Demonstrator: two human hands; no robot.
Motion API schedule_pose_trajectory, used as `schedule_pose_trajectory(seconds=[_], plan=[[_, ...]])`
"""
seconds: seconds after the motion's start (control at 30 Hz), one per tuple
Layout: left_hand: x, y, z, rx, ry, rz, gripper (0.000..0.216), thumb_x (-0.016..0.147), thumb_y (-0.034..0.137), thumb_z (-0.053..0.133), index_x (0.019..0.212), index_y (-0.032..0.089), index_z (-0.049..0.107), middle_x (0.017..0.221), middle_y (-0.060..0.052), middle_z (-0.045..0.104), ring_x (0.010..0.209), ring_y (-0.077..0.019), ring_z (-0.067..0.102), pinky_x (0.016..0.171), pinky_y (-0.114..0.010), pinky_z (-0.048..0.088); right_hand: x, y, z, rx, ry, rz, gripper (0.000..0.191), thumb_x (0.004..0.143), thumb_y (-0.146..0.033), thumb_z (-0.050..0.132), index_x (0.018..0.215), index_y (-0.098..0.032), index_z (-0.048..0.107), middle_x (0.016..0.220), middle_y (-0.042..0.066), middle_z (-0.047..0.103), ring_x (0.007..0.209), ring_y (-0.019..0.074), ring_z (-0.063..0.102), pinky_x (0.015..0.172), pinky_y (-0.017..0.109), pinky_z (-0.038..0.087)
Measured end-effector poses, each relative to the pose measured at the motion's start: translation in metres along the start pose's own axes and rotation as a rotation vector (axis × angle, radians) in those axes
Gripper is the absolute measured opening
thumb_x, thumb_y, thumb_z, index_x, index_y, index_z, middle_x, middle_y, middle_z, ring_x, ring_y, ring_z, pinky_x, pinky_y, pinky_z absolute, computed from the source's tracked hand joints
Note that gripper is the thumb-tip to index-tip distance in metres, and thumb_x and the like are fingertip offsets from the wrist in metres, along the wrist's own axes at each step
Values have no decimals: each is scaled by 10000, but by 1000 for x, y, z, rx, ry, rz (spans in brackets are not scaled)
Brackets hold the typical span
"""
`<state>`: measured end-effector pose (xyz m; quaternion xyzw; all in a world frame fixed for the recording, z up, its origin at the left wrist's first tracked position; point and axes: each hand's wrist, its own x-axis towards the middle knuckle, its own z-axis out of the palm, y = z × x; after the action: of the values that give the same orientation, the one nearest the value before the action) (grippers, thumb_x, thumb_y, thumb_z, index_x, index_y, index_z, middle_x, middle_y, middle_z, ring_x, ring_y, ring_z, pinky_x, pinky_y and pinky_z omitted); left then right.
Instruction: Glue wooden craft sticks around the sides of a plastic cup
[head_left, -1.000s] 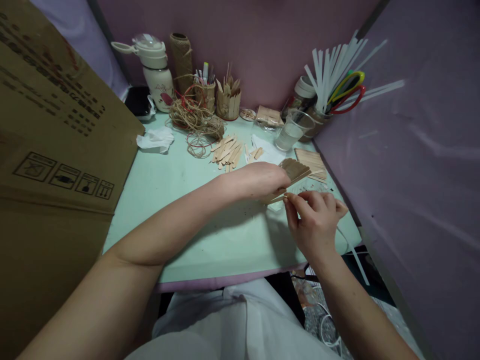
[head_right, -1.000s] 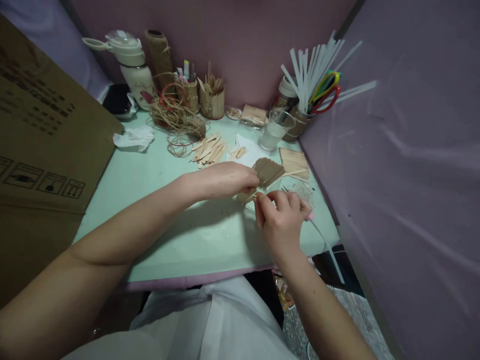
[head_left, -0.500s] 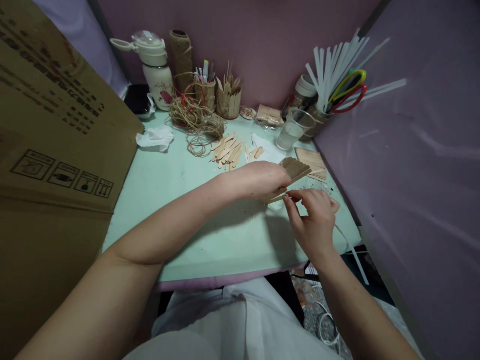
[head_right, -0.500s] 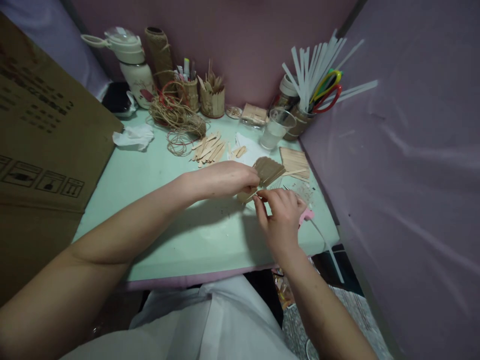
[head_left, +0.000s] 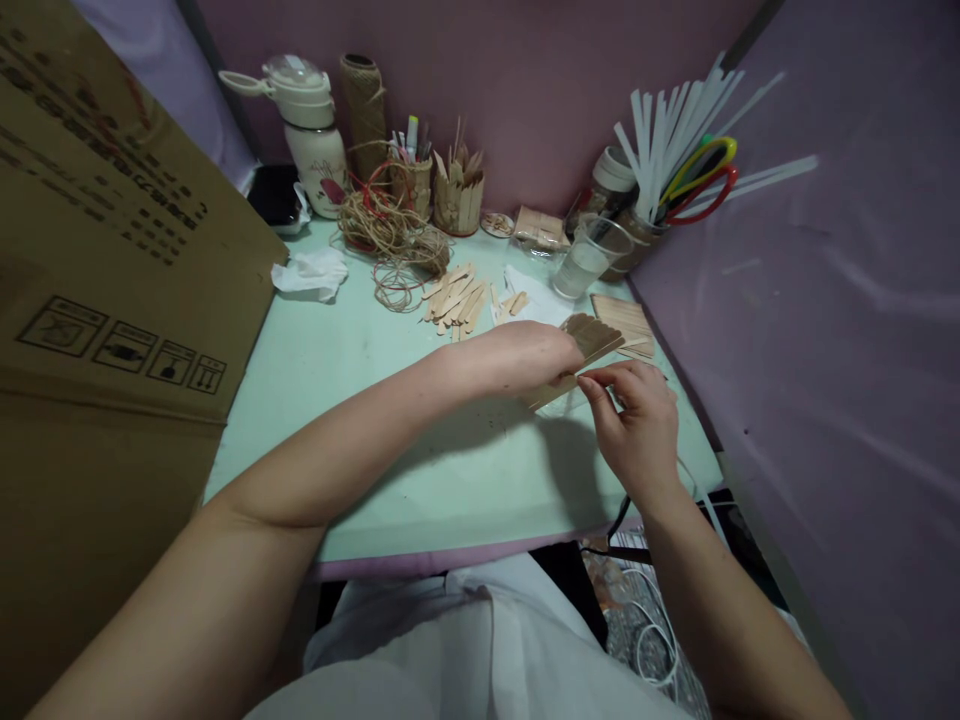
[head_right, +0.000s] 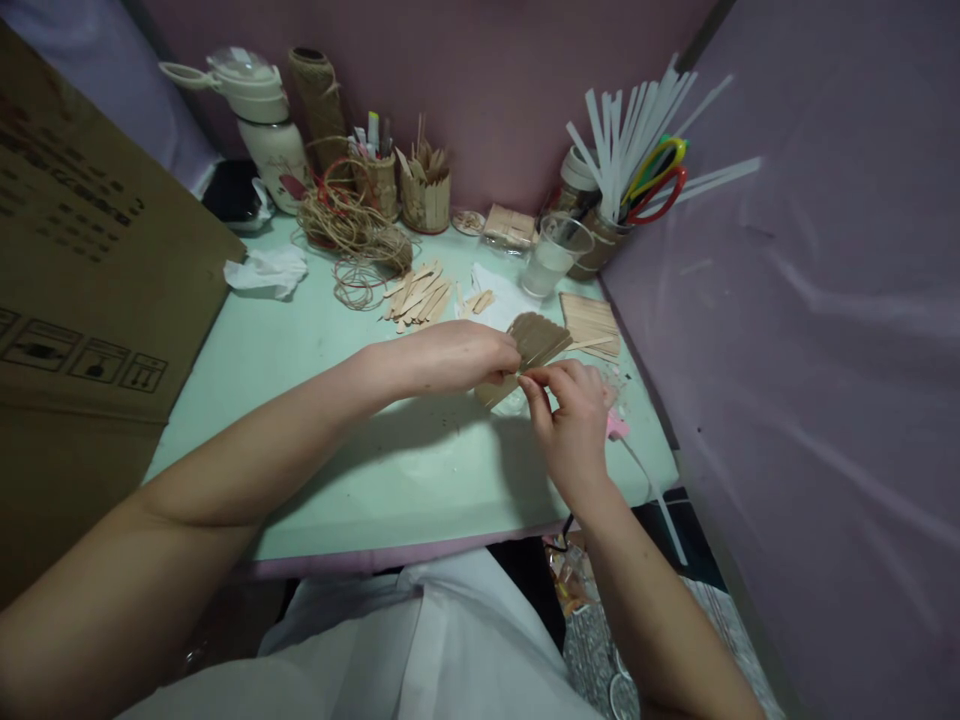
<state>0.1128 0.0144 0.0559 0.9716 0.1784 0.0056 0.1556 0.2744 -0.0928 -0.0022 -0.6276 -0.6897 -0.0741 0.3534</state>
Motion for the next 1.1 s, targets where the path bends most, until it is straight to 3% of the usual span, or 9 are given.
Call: schedule_pose_trajectory(seconds=[0.4, 0.87, 1.1], plan=[[2, -8, 7, -54, 68, 45, 191, 833, 144, 475, 772, 163, 656, 815, -56, 668, 693, -160, 540, 562, -277, 264, -1, 4, 2, 101, 6, 2, 174, 932, -335, 610, 808, -222, 658, 809, 28, 651, 798, 203, 536, 750, 342, 392], [2, -2, 6, 1, 58, 1, 190, 867, 161, 484, 801, 155, 663, 813, -66, 666, 698, -168, 552, 549, -283, 246, -1, 0, 1, 147, -27, 65, 206, 938, -371, 597, 805, -226, 661, 786, 26, 701, 775, 204, 595, 742, 343, 431], [4, -2, 11, 4, 26, 36, 176, 832, 125, 506, 851, 156, 679, 888, -65, 668, 749, -171, 577, 568, -268, 289, -1, 0, 0, 132, -36, 79, 123, 902, -302, 631, 805, -231, 654, 796, 17, 704, 795, 209, 596, 764, 352, 416]])
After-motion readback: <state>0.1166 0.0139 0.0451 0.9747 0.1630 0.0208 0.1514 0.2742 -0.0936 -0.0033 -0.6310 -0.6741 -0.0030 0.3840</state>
